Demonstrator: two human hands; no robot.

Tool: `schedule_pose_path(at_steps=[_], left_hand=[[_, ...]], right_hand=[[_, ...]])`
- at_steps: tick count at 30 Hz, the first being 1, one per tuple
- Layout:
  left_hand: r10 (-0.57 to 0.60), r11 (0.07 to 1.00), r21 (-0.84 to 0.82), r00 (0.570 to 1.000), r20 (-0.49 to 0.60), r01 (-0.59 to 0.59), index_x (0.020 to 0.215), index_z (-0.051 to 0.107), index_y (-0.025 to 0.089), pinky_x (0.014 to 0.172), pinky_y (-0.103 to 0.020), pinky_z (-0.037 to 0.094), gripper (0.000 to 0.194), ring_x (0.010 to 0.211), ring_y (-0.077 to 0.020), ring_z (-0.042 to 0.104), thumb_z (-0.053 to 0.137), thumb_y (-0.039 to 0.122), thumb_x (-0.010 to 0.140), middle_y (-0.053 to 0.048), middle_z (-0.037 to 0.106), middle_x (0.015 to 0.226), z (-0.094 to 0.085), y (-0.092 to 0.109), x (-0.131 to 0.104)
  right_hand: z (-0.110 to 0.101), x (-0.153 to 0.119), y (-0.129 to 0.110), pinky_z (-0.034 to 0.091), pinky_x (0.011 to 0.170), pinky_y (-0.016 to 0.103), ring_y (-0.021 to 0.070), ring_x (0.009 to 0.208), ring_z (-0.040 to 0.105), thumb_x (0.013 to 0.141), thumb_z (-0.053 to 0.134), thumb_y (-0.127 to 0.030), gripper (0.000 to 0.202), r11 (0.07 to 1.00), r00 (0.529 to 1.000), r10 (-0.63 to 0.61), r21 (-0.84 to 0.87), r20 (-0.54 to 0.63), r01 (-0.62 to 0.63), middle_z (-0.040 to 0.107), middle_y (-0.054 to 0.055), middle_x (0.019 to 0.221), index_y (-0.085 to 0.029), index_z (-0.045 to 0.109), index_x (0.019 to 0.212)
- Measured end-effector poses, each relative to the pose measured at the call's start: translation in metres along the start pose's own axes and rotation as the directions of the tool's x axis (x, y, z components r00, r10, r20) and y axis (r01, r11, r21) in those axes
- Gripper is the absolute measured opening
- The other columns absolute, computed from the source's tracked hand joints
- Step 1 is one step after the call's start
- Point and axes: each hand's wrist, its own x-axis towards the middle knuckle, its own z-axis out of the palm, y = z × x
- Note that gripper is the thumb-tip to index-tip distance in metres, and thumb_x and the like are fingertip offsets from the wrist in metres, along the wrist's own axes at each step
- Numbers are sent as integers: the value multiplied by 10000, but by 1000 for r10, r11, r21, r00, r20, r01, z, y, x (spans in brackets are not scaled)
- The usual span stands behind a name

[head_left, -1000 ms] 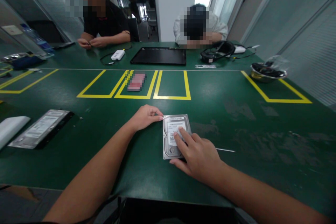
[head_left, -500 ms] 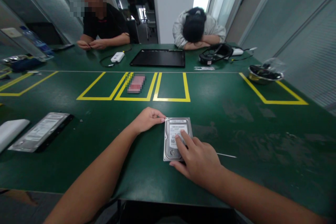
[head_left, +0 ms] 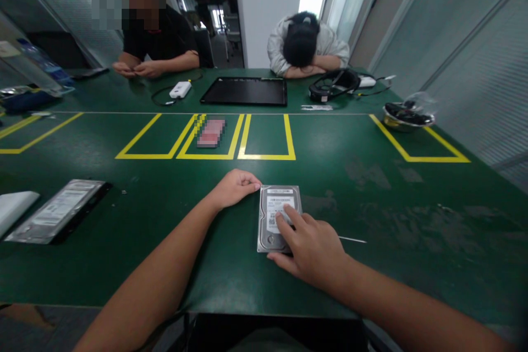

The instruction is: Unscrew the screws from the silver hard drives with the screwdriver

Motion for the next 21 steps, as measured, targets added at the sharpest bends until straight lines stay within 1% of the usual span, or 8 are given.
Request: schedule_pose_path(at_steps=[3, 5, 8, 10, 14, 17, 21], left_hand=[[5, 1000, -18, 1000, -26, -5, 913, 742, 118, 693, -267, 495, 257, 768, -168, 672, 628, 336, 840, -84, 759, 871, 4, 4, 0], [-16, 1000, 2, 999, -51, 16, 883, 742, 118, 699, -269, 487, 225, 767, -169, 666, 608, 288, 823, -80, 756, 857, 5, 7, 1], [-51, 997, 57, 994, -100, 57, 831, 745, 129, 671, -258, 456, 205, 723, -154, 639, 570, 224, 786, -58, 745, 805, 8, 10, 4], [-71, 994, 70, 989, -132, 81, 789, 744, 133, 639, -248, 429, 209, 678, -142, 610, 554, 217, 768, -45, 729, 752, 9, 13, 6], [-136, 989, 34, 975, -179, 144, 712, 725, 135, 580, -235, 385, 201, 603, -124, 557, 548, 227, 739, -27, 691, 667, 15, 20, 7], [-193, 980, 1, 954, -229, 199, 687, 708, 144, 530, -229, 349, 190, 537, -111, 506, 541, 228, 725, -9, 653, 606, 21, 23, 7], [-198, 978, -2, 935, -293, 207, 699, 699, 151, 527, -226, 341, 193, 524, -106, 483, 523, 224, 725, 1, 630, 586, 26, 23, 4]], right_hand=[[-1, 0, 2, 573, 703, 452, 349, 1001, 660, 850, 536, -635, 705, 1000, 1000, -7, 1, -2, 7, 515, 192, 1442, -174, 522, 1382], [-2, 0, 3, 569, 697, 444, 349, 1007, 657, 852, 533, -636, 695, 1000, 1000, -13, 5, -5, 13, 521, 189, 1434, -179, 522, 1375], [-4, 0, 5, 565, 687, 433, 344, 1004, 653, 845, 539, -641, 681, 1000, 1000, -20, 15, -10, 20, 529, 177, 1424, -191, 528, 1357], [-5, 0, 5, 562, 685, 427, 339, 998, 652, 838, 549, -643, 676, 1000, 1000, -20, 21, -13, 20, 533, 166, 1419, -197, 532, 1346], [-5, -1, 6, 559, 691, 415, 335, 1010, 646, 833, 551, -652, 675, 1000, 1000, -11, 27, -21, 12, 532, 155, 1419, -204, 534, 1337], [-5, -1, 7, 555, 697, 414, 339, 1016, 645, 833, 535, -678, 692, 1000, 1000, -19, 24, -24, 20, 528, 158, 1423, -204, 536, 1337], [-5, 0, 12, 549, 688, 421, 342, 982, 661, 829, 475, -748, 753, 998, 998, -59, 21, -34, 59, 546, 179, 1396, -190, 551, 1328]])
